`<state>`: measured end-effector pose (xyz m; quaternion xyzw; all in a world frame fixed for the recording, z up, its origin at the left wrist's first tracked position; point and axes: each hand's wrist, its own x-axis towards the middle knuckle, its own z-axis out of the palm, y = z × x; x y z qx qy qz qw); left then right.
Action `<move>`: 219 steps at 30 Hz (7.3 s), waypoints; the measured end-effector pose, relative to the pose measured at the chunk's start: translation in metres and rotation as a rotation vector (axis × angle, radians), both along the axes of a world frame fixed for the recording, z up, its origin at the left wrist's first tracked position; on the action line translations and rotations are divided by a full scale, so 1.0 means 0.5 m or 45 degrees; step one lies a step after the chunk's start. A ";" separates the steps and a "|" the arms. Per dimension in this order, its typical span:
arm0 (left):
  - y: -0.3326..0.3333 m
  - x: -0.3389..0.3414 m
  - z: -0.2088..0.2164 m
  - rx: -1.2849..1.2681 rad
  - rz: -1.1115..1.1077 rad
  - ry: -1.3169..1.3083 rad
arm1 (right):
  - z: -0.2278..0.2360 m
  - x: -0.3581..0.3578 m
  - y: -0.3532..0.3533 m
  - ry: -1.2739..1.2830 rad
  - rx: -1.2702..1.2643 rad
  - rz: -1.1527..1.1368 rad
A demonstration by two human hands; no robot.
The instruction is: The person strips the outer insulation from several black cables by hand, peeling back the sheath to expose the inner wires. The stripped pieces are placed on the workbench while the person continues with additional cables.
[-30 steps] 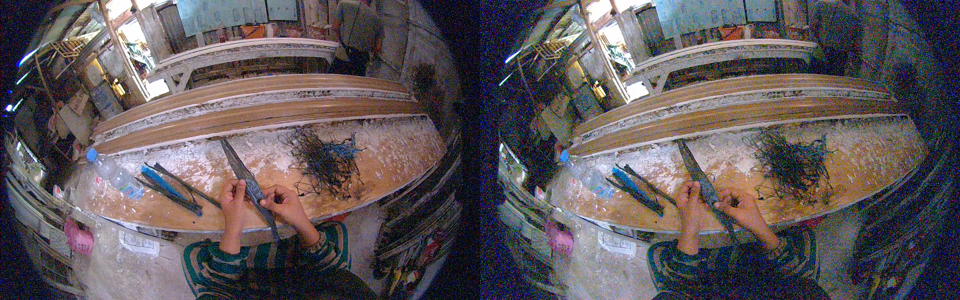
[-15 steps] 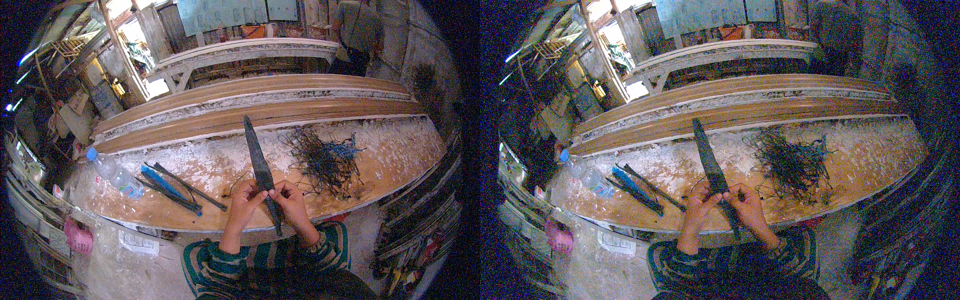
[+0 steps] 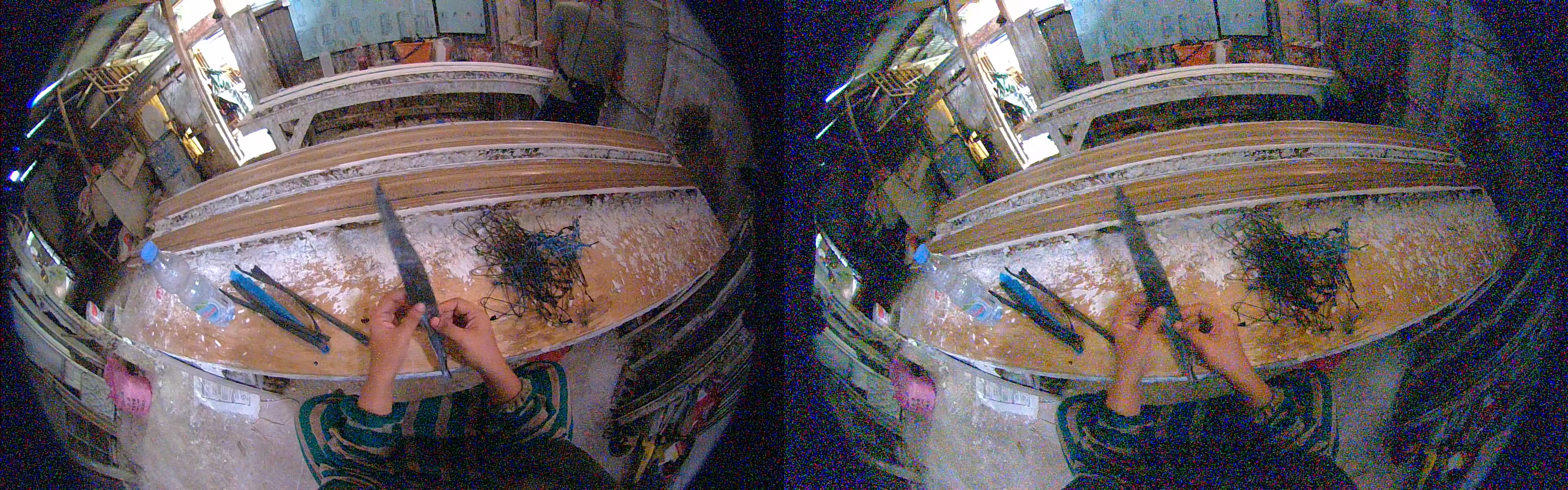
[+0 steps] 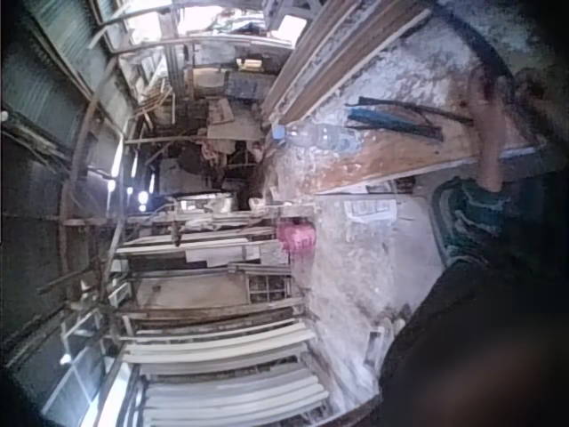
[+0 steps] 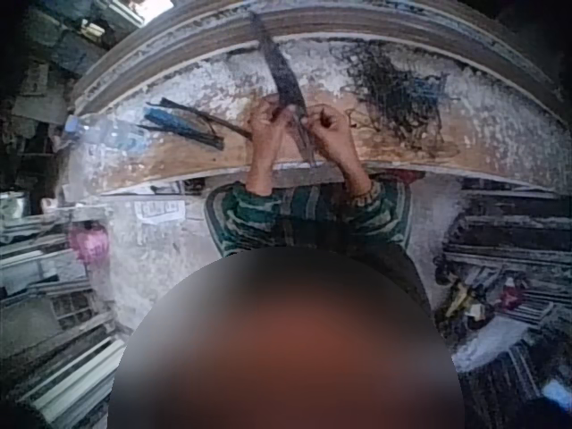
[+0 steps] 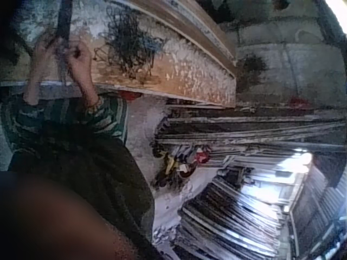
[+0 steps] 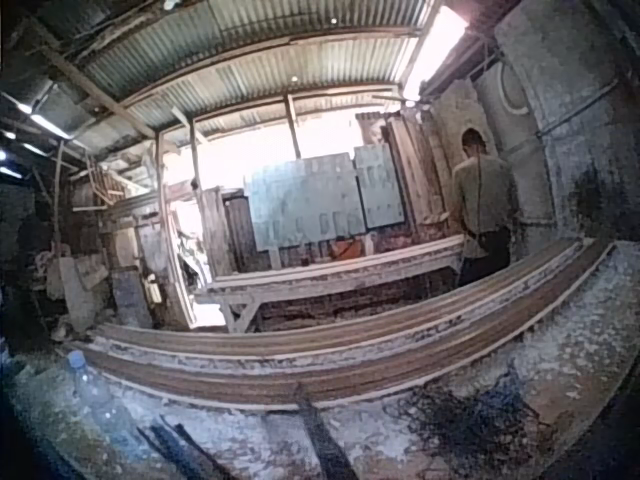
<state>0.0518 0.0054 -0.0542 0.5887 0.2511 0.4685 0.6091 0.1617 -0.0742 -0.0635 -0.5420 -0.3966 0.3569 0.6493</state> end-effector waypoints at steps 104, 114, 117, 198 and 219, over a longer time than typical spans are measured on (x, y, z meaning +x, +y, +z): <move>-0.007 -0.004 0.005 -0.060 -0.296 0.173 | 0.011 0.010 -0.006 0.340 0.059 -0.038; -0.006 -0.001 0.003 0.013 -0.220 0.114 | -0.012 0.013 0.000 0.298 0.136 -0.070; -0.004 -0.003 -0.002 0.005 -0.213 0.149 | -0.009 0.015 -0.004 0.288 0.090 -0.066; -0.029 -0.023 0.062 0.198 -0.257 0.586 | 0.034 0.028 -0.037 -0.327 0.003 -0.034; -0.052 -0.034 0.076 0.275 -0.308 0.506 | 0.076 0.007 -0.061 -0.808 0.146 -0.226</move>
